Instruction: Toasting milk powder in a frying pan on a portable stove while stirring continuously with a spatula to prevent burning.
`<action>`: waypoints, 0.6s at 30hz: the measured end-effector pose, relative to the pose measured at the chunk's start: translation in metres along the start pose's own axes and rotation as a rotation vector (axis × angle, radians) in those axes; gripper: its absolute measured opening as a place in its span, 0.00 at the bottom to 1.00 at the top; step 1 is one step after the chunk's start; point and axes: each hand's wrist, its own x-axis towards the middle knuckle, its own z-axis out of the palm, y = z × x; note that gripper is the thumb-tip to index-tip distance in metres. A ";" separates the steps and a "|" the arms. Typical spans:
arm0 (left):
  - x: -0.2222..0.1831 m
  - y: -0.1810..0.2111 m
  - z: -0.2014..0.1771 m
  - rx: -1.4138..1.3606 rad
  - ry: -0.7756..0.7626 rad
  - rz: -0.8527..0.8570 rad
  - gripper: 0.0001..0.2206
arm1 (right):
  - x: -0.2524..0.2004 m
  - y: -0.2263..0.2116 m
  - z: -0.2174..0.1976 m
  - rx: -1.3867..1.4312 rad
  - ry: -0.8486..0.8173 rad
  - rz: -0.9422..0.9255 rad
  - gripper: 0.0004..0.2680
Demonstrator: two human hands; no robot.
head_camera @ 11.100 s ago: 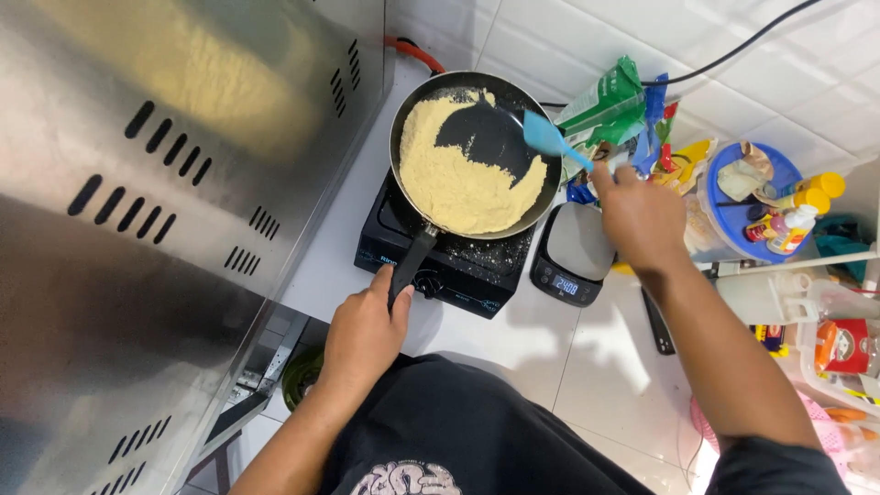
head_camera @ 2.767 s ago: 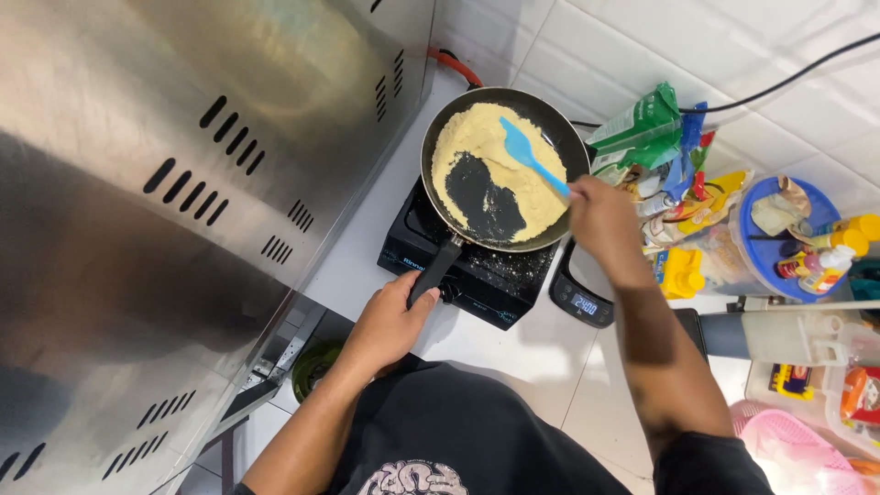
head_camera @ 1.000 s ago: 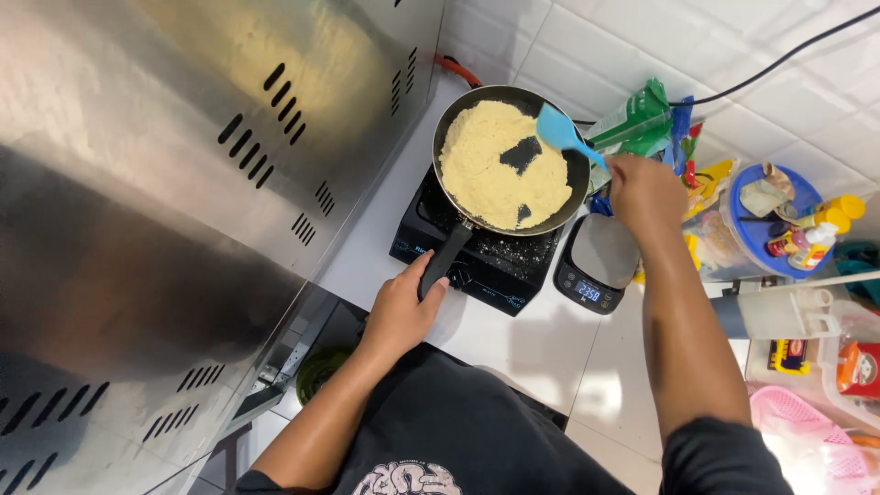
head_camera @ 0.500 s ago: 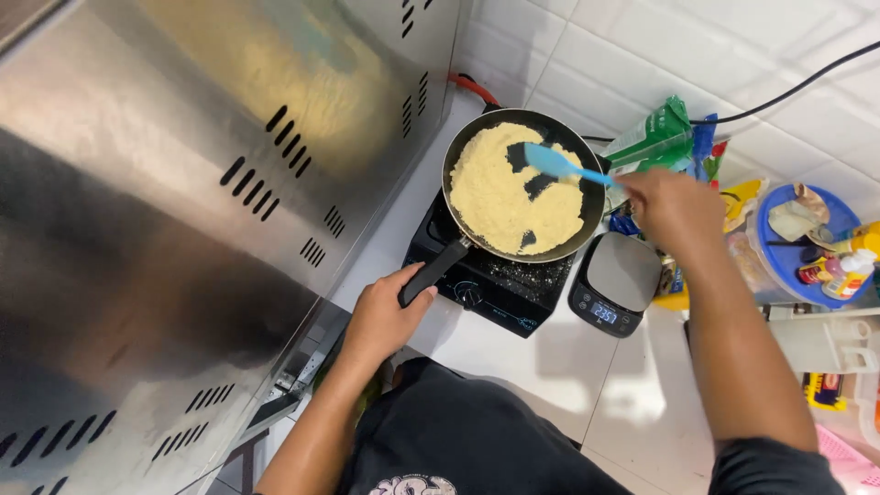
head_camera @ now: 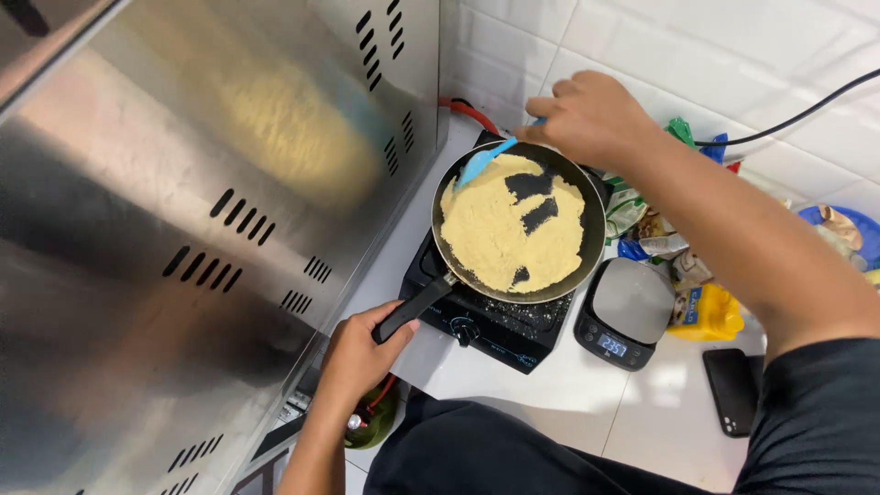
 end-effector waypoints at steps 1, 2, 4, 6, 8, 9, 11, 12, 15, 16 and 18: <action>-0.001 0.004 0.000 0.015 0.008 -0.033 0.14 | 0.004 0.005 0.008 -0.016 -0.004 0.006 0.19; -0.003 0.007 -0.001 0.029 0.016 -0.065 0.15 | 0.008 0.009 0.016 -0.031 -0.009 0.012 0.18; -0.002 0.003 0.002 0.035 0.026 -0.051 0.16 | 0.002 0.014 0.002 -0.016 -0.123 0.060 0.15; -0.007 0.000 0.006 0.041 0.027 -0.047 0.17 | -0.017 0.009 -0.002 0.009 -0.246 0.104 0.13; -0.009 0.001 0.010 0.109 0.071 -0.032 0.16 | -0.045 0.007 0.005 -0.037 -0.356 0.201 0.16; -0.006 -0.008 0.015 0.112 0.062 -0.028 0.16 | -0.060 0.000 0.002 -0.036 -0.364 0.207 0.16; -0.001 -0.026 0.027 0.237 0.154 0.137 0.18 | -0.092 -0.017 -0.005 0.013 -0.538 0.319 0.22; -0.004 -0.025 0.029 0.240 0.142 0.141 0.18 | -0.098 -0.030 -0.026 0.017 -0.548 0.326 0.22; -0.009 -0.021 0.034 0.234 0.128 0.034 0.26 | -0.110 -0.067 -0.082 0.169 -0.752 0.478 0.23; -0.011 -0.020 0.033 0.229 0.118 0.004 0.28 | -0.113 -0.080 -0.094 0.245 -0.861 0.584 0.22; -0.015 -0.016 0.033 0.228 0.101 -0.023 0.29 | -0.123 -0.107 -0.108 0.324 -0.975 0.697 0.21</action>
